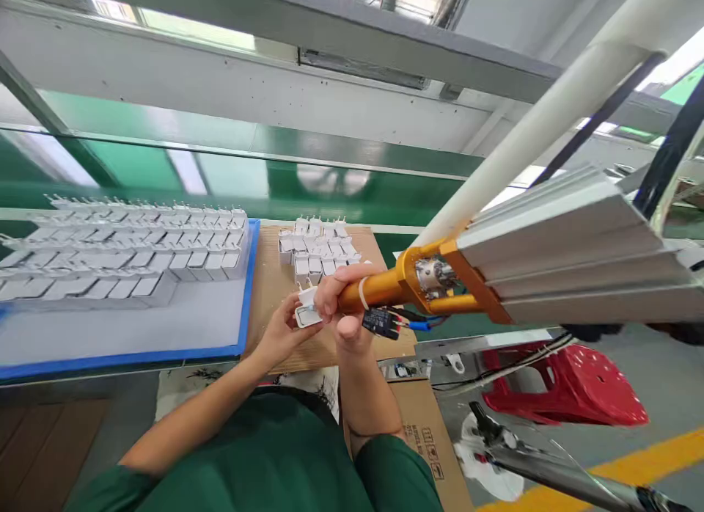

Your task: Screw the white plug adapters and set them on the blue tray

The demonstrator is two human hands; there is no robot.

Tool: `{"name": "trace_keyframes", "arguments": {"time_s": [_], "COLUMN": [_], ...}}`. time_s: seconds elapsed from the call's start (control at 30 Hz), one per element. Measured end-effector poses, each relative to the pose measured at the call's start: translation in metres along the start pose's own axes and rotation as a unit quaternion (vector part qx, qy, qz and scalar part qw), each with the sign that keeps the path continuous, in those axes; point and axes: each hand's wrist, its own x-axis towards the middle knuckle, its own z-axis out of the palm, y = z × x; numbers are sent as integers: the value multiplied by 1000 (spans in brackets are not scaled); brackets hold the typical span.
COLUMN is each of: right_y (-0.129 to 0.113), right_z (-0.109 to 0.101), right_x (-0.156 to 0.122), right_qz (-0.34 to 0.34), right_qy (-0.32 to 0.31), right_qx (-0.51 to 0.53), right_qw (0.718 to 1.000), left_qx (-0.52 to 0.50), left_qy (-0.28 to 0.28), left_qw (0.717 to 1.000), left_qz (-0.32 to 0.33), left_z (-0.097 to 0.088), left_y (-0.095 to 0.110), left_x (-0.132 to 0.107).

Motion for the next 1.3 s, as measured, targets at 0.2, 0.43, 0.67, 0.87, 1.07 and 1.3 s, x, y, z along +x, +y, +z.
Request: {"name": "trace_keyframes", "arguments": {"time_s": [0.2,0.43,0.67,0.87,1.07,1.3], "right_y": [2,6,5,2,2,3], "right_z": [-1,-4,-7,-13,-19,-25], "right_x": [1,0,1,0,-1,-2], "right_qz": [-4,-18,-29,-15,-20,-21], "right_qy": [8,0,-2,18,31,13], "right_qx": [-24,-44,-49,-71,-79,-27], "right_qw": [1000,999,998,997,996,999], "left_qx": [12,85,248,283,250,333], "left_qy": [0,-16,1,-11,-9,33], "left_qw": [1000,996,968,958,967,941], "left_qz": [3,-5,-31,-47,-43,-57], "left_z": [-2,-7,-28,-39,-47,-48], "left_y": [-1,6,-12,-15,2,18], "left_x": [0,-6,-1,-5,-16,-3]}}
